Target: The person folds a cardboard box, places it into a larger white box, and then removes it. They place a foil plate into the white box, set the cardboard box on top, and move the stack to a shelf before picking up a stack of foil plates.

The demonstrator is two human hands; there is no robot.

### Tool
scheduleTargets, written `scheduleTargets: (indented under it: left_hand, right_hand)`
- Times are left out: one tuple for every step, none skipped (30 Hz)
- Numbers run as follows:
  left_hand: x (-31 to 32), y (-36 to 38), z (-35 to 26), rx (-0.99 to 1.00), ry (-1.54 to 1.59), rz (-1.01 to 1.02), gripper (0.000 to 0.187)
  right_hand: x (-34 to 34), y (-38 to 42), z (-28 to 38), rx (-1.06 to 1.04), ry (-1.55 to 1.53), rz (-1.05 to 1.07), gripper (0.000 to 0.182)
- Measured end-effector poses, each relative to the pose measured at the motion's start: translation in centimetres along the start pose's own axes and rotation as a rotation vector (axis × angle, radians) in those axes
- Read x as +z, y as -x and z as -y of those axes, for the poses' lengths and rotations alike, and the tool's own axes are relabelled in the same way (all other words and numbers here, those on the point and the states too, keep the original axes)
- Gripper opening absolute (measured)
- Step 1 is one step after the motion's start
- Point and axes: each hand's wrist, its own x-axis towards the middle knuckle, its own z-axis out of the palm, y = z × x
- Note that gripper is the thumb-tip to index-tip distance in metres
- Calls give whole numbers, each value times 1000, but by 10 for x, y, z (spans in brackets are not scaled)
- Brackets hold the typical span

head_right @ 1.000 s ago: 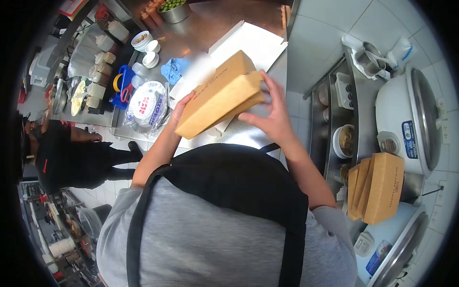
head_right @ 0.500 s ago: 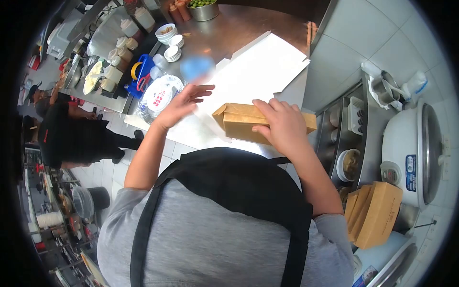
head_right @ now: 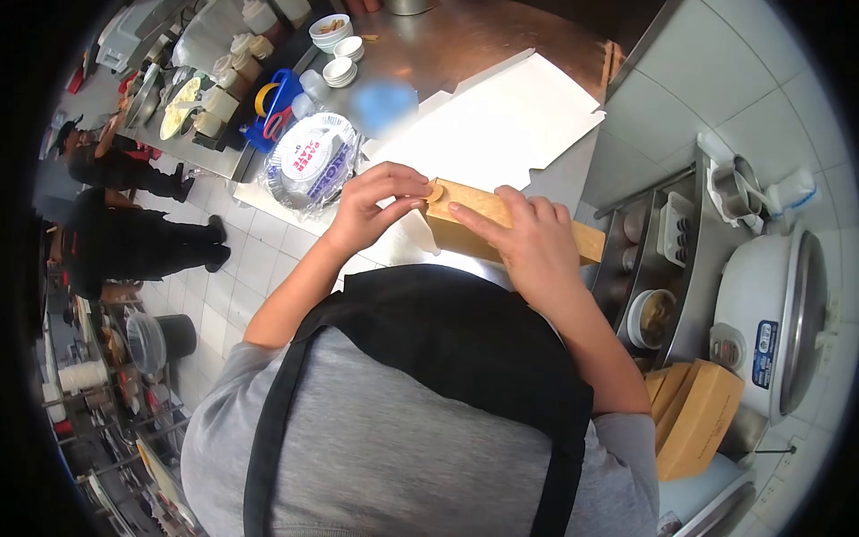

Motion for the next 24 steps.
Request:
scheduleTargets:
  left_hand:
    - [-2, -1, -1, 88, -122, -4, 24]
    - [-3, -1, -2, 175, -243, -8, 25]
    - [-4, -1, -5, 193, -287, -5, 27]
    - [-4, -2, -9, 212, -331, -2, 28]
    - [-5, -3, -13, 233, -376, 1, 29]
    - [-5, -4, -15, 244, -398, 2, 31]
    - [-5, -5, -18, 256, -420, 1, 32]
    - [-6, -5, -19, 266, -444, -2, 33]
    - [-7, -5, -18, 265, -448, 7, 34]
    - [-9, -5, -17, 263, -452, 16, 34]
    - [-11, -5, -15, 260, -456, 25, 35]
    - [-12, -5, -14, 267, -463, 40, 35]
    - [-13, -5, -14, 274, -470, 56, 36]
    - [-14, -6, -14, 281, -476, 71, 36]
    - [-15, -8, -14, 288, -475, 97, 36]
    - [-17, -10, -16, 294, -474, 123, 36]
    - [-19, -12, -17, 300, -472, 150, 36]
    - [-21, -14, -18, 301, -461, 182, 36]
    - [-23, -16, -18, 302, -449, 214, 35]
    - [-24, -19, -18, 304, -437, 246, 35]
    - [-27, -22, -15, 286, -371, 284, 34]
    - [-29, -26, -13, 267, -305, 321, 32]
    - [-31, -29, -12, 249, -239, 357, 31]
    - [-33, -30, -14, 216, -215, 377, 28]
  right_hand:
    - [1, -1, -1, -5, -16, -1, 52]
    - [-2, -3, -2, 41, -108, 13, 50]
    - [-8, -6, -2, 88, -199, 27, 49]
    - [-11, -9, -3, 135, -289, 40, 48]
    - [-10, -11, -4, 122, -318, 10, 47]
    - [-8, -14, -3, 108, -346, -20, 46]
    - [-6, -16, -3, 93, -373, -51, 45]
    - [-4, -17, -3, 97, -389, -47, 43]
    - [-3, -18, -3, 97, -404, -42, 41]
    - [-1, -20, -3, 98, -420, -35, 39]
    - [1, -20, -2, 90, -429, -32, 38]
    - [3, -20, -2, 84, -439, -30, 37]
    - [4, -21, -1, 78, -448, -28, 36]
    - [3, -22, 0, 68, -431, -30, 36]
    - [2, -23, 2, 60, -414, -32, 35]
    - [2, -24, 4, 51, -398, -33, 34]
    - [3, -24, 6, 50, -413, -48, 34]
    - [5, -25, 9, 51, -428, -63, 35]
    - [6, -25, 11, 52, -443, -79, 35]
    - [6, -26, 15, 65, -466, -72, 35]
    - [5, -28, 21, 78, -489, -65, 35]
    - [4, -28, 23, 90, -512, -59, 36]
    - [5, -29, 22, 127, -569, -44, 36]
    - [7, -29, 19, 165, -625, -29, 36]
